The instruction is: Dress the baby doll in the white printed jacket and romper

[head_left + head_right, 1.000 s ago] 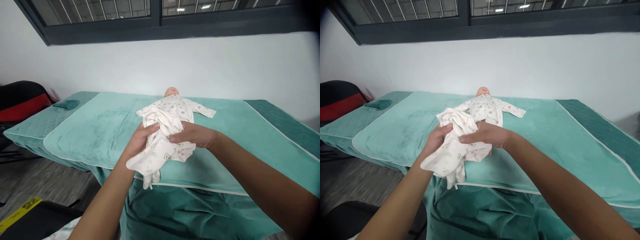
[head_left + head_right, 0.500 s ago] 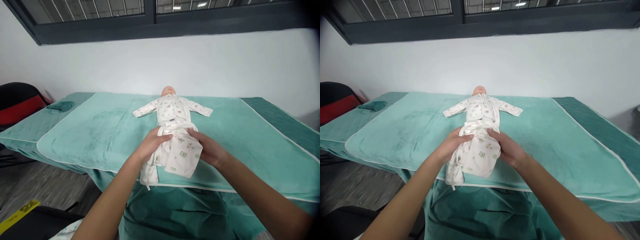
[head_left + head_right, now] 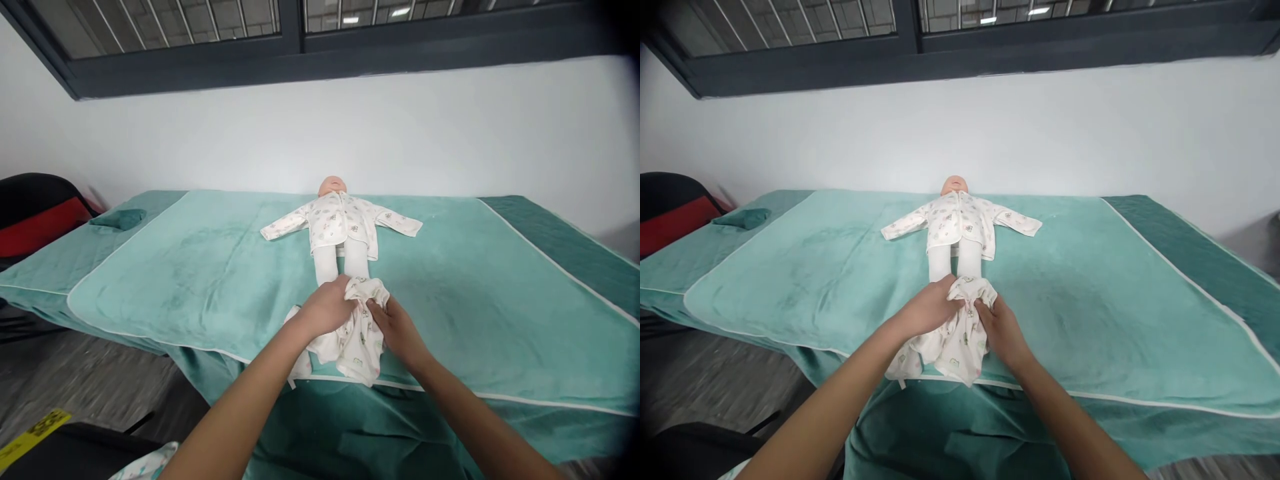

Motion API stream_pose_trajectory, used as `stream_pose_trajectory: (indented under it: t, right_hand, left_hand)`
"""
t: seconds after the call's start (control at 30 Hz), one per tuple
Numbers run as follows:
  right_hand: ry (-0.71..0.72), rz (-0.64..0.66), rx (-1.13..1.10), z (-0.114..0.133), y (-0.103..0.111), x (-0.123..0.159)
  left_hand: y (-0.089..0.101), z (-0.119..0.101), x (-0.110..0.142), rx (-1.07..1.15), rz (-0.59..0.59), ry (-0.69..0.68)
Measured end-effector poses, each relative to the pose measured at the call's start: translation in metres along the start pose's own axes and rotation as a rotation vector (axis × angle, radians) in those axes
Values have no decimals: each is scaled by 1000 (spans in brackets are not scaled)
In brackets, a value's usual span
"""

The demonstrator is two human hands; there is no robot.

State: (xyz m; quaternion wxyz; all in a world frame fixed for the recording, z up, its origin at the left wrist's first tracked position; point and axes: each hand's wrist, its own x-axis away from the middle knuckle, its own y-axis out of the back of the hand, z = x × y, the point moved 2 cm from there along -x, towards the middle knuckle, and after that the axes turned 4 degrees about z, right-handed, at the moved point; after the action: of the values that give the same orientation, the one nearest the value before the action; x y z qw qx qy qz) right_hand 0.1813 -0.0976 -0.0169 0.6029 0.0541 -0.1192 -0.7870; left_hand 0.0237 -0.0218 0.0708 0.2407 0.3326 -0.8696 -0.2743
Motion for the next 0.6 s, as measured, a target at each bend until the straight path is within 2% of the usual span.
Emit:
stream_pose_trajectory:
  t: [0.2,0.33,0.4,0.47,0.6]
  right_hand:
    - [137,-147,-167,-3,11,-15]
    - [167,-248,-197,1,15,-41]
    - [195,-274,-171,6,16,-56]
    - [241,-302,-122,10,15,-71]
    - [324,-348,-48,15,13,-97]
  left_hand:
    - [14,-5,5,415,107,9]
    - [25,-3,-4,688,351,-80]
    - [31,1,-13,732,409,-111]
    - [39,4,-26,703,320,-132]
    - [47,3,-54,490,-110,-150]
